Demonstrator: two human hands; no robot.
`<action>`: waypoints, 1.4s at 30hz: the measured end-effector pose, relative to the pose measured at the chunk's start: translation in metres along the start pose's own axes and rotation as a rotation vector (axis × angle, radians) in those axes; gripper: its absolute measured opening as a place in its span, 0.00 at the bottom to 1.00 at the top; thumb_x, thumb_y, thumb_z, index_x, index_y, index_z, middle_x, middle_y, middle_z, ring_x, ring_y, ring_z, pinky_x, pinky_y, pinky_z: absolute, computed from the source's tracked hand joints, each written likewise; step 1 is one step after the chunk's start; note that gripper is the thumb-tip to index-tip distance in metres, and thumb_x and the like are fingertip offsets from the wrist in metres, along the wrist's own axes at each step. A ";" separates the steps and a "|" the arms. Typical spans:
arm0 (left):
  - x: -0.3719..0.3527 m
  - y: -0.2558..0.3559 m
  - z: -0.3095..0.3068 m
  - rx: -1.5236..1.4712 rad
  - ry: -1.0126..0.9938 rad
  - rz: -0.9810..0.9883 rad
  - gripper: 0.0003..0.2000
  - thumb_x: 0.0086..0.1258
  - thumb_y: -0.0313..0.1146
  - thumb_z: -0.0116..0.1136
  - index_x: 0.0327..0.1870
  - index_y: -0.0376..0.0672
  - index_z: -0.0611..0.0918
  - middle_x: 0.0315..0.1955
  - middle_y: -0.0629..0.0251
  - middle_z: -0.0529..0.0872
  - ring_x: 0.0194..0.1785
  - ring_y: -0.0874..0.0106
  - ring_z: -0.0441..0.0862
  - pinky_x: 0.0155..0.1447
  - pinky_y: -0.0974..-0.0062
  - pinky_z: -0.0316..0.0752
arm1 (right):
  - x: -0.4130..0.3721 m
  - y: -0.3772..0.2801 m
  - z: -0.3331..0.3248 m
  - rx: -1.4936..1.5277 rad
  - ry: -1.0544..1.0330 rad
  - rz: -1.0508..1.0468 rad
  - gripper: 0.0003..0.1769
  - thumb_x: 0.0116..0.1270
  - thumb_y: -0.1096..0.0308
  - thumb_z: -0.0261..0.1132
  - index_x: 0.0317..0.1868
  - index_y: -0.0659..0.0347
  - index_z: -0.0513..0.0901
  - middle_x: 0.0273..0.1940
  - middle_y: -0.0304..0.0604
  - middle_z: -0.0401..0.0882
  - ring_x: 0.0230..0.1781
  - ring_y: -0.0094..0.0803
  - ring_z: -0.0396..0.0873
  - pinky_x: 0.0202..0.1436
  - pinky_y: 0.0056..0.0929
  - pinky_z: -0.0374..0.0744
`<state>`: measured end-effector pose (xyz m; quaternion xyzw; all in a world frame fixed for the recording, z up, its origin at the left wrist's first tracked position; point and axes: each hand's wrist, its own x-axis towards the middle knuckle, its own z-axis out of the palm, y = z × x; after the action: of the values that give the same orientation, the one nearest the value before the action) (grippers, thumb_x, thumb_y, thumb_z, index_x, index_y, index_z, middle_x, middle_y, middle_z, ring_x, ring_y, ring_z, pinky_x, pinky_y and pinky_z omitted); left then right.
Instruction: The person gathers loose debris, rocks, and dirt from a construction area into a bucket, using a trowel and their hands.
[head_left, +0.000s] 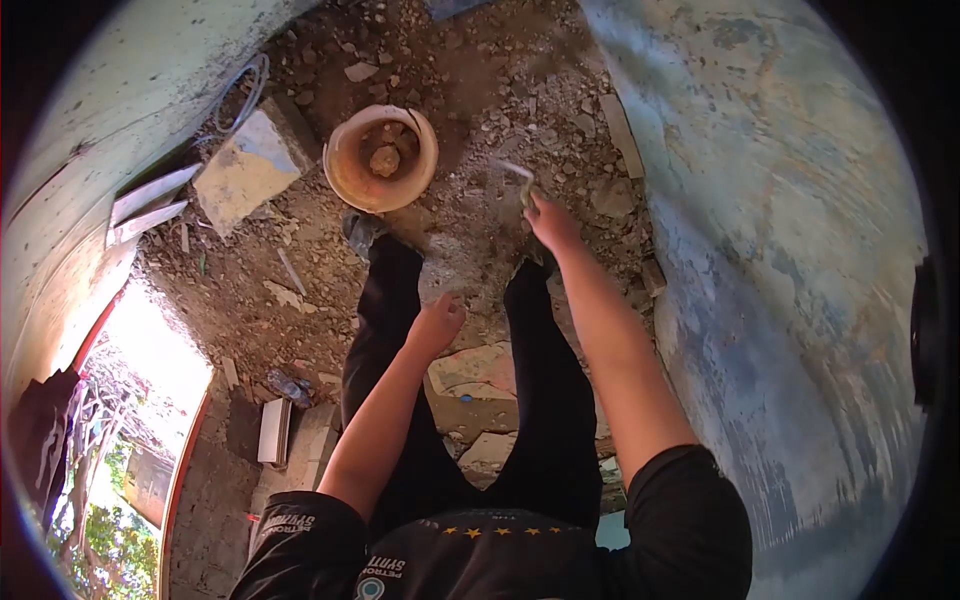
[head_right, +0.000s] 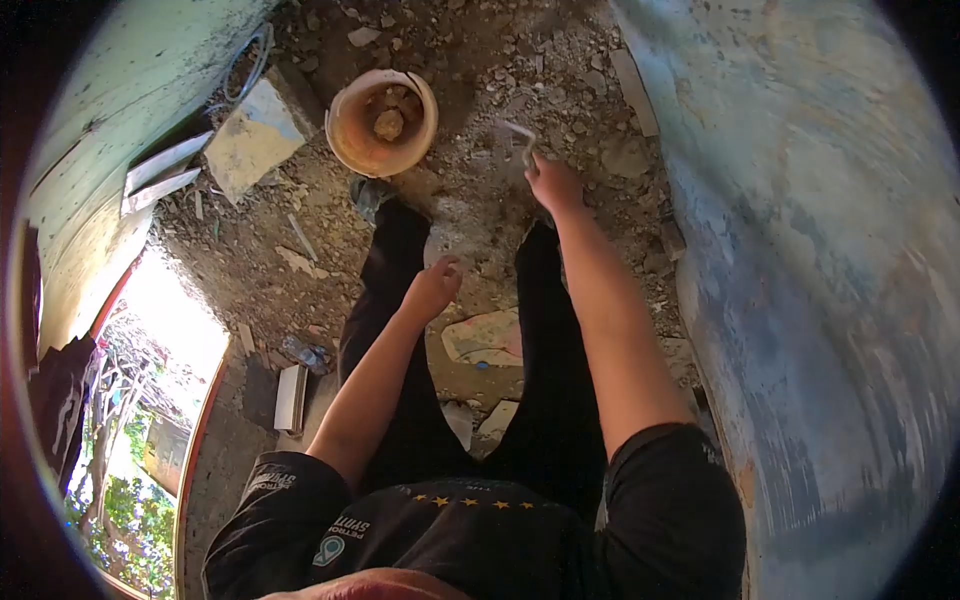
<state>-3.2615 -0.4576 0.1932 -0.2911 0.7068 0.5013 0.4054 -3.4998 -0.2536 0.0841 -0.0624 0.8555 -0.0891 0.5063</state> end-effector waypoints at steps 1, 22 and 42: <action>0.008 -0.004 0.005 -0.010 -0.001 0.001 0.21 0.71 0.40 0.56 0.60 0.38 0.79 0.44 0.43 0.87 0.44 0.48 0.86 0.49 0.55 0.81 | 0.021 -0.004 -0.011 -0.078 -0.018 -0.030 0.31 0.75 0.49 0.59 0.75 0.47 0.68 0.62 0.50 0.80 0.62 0.51 0.78 0.63 0.49 0.78; 0.029 0.054 -0.031 0.175 -0.066 -0.015 0.26 0.71 0.45 0.54 0.66 0.39 0.73 0.46 0.42 0.86 0.52 0.46 0.84 0.56 0.51 0.78 | 0.053 0.023 0.033 -0.077 -0.066 -0.093 0.31 0.73 0.49 0.61 0.74 0.43 0.71 0.63 0.49 0.80 0.62 0.48 0.79 0.64 0.48 0.78; 0.031 0.045 -0.031 0.169 -0.046 0.019 0.25 0.71 0.46 0.55 0.64 0.39 0.75 0.47 0.44 0.86 0.52 0.47 0.84 0.55 0.52 0.78 | 0.157 -0.001 -0.138 -0.088 0.419 -0.040 0.28 0.77 0.52 0.56 0.73 0.51 0.71 0.52 0.54 0.84 0.53 0.52 0.82 0.59 0.54 0.79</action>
<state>-3.3227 -0.4718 0.1929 -0.2378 0.7397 0.4503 0.4399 -3.6964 -0.2731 0.0156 -0.0818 0.9436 -0.0726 0.3124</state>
